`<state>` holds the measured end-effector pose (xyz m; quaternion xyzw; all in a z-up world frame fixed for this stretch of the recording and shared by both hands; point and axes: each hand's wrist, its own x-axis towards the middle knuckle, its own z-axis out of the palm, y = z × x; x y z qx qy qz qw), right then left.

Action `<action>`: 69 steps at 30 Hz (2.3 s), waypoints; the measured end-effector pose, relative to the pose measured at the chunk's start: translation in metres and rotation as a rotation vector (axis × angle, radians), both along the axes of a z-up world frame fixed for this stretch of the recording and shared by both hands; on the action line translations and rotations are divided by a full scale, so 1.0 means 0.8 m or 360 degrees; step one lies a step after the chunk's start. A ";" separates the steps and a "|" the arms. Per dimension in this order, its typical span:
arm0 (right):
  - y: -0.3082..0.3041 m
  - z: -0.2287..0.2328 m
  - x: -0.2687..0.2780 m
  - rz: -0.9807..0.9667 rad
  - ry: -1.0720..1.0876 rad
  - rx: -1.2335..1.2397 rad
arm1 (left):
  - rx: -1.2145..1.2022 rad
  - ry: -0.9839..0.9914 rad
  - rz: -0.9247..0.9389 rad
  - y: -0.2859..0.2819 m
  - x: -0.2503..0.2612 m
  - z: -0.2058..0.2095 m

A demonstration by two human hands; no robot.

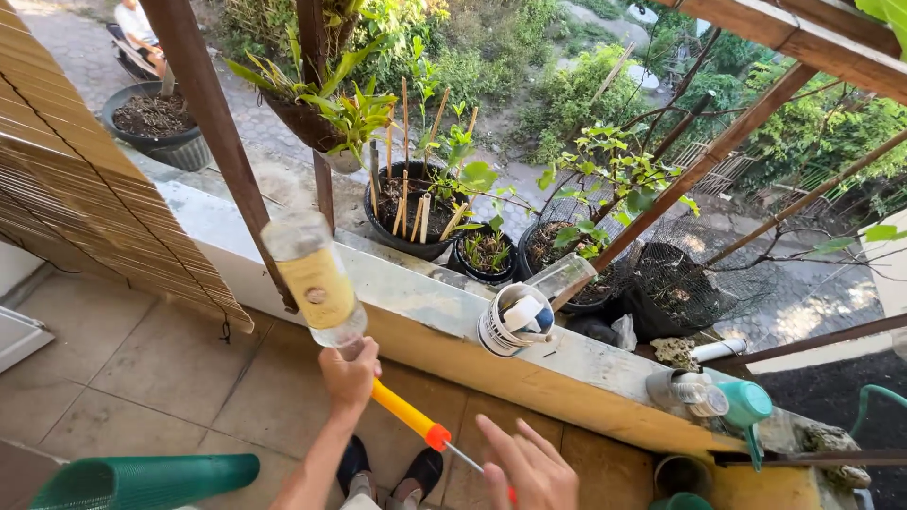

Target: Using a pressurized sprayer and a bottle to water outdoor potted plants on a balcony.

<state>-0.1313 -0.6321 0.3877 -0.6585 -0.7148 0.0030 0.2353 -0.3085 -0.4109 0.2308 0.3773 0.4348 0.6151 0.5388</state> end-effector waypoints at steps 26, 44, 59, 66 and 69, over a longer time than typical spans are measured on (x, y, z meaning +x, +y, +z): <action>-0.002 0.008 -0.003 0.0202 0.0283 -0.0188 | 0.0129 0.0249 -0.0209 0.013 0.000 0.000; 0.025 0.031 -0.034 -0.0071 0.0300 0.0431 | -0.0139 0.0173 -0.0182 -0.041 0.029 0.056; 0.000 -0.007 -0.021 0.0125 0.0298 -0.0366 | 0.0003 0.0271 -0.0249 -0.026 0.007 0.024; -0.029 0.042 0.017 0.0277 0.0148 -0.0311 | 0.0123 0.0401 -0.0152 0.001 -0.003 0.046; -0.042 0.046 0.031 0.0238 0.0094 -0.0310 | 0.0135 0.0400 -0.0098 0.013 -0.010 0.038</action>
